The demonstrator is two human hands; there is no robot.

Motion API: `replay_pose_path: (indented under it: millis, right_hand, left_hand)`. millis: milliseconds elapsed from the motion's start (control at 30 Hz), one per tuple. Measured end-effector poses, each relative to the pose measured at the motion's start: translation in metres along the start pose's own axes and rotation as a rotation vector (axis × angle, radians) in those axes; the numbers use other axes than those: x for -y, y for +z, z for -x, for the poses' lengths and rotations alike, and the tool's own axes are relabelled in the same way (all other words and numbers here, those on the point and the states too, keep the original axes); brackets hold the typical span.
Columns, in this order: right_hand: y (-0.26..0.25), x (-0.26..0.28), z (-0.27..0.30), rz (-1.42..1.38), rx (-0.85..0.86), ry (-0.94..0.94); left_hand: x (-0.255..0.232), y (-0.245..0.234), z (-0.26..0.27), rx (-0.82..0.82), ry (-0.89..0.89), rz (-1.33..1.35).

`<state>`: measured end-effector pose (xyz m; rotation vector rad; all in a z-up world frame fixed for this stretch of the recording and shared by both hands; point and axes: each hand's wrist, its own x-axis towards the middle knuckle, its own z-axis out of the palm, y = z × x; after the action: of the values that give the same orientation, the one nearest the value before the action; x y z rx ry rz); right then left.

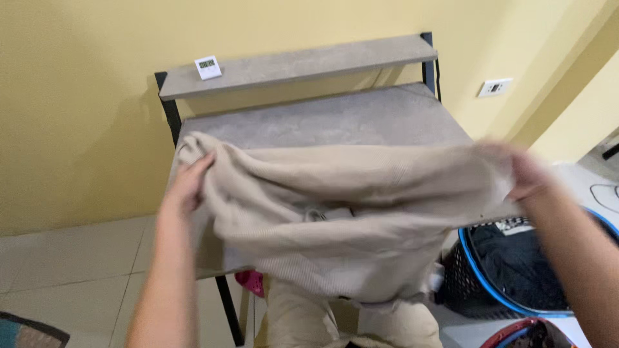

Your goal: The person folds several garments one by one on a small gray table. They retrieve items from a blue laundry basket, unfold and smooth each piece, fold it neatly, and place it into a red basket. Items include a dark gray hoodie, a patterned blue shirt, an orange t-shirt, and a beige sweater.

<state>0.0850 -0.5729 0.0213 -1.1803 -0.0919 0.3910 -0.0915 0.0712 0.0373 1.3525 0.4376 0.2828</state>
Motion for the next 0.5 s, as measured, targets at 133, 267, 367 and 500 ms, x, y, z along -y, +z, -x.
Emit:
replay_pose_path:
  millis: [133,267,367,500]
  right_hand:
    - [-0.079,0.061,-0.03,-0.141,-0.015,-0.303]
    - [-0.121,0.033,-0.065,-0.344,-0.124,-0.346]
    - [-0.129,0.001,-0.092,-0.455,-0.28,-0.288]
    - [-0.12,-0.034,-0.091,-0.443,-0.28,-0.138]
  left_hand:
    - [-0.006,-0.075,0.009,-0.162,-0.099,-0.187]
    - [0.004,-0.116,-0.007,-0.046,0.011,0.309]
    - [0.02,-0.129,-0.027,-0.098,-0.042,0.414]
    - [0.04,-0.132,-0.039,-0.41,-0.14,-0.004]
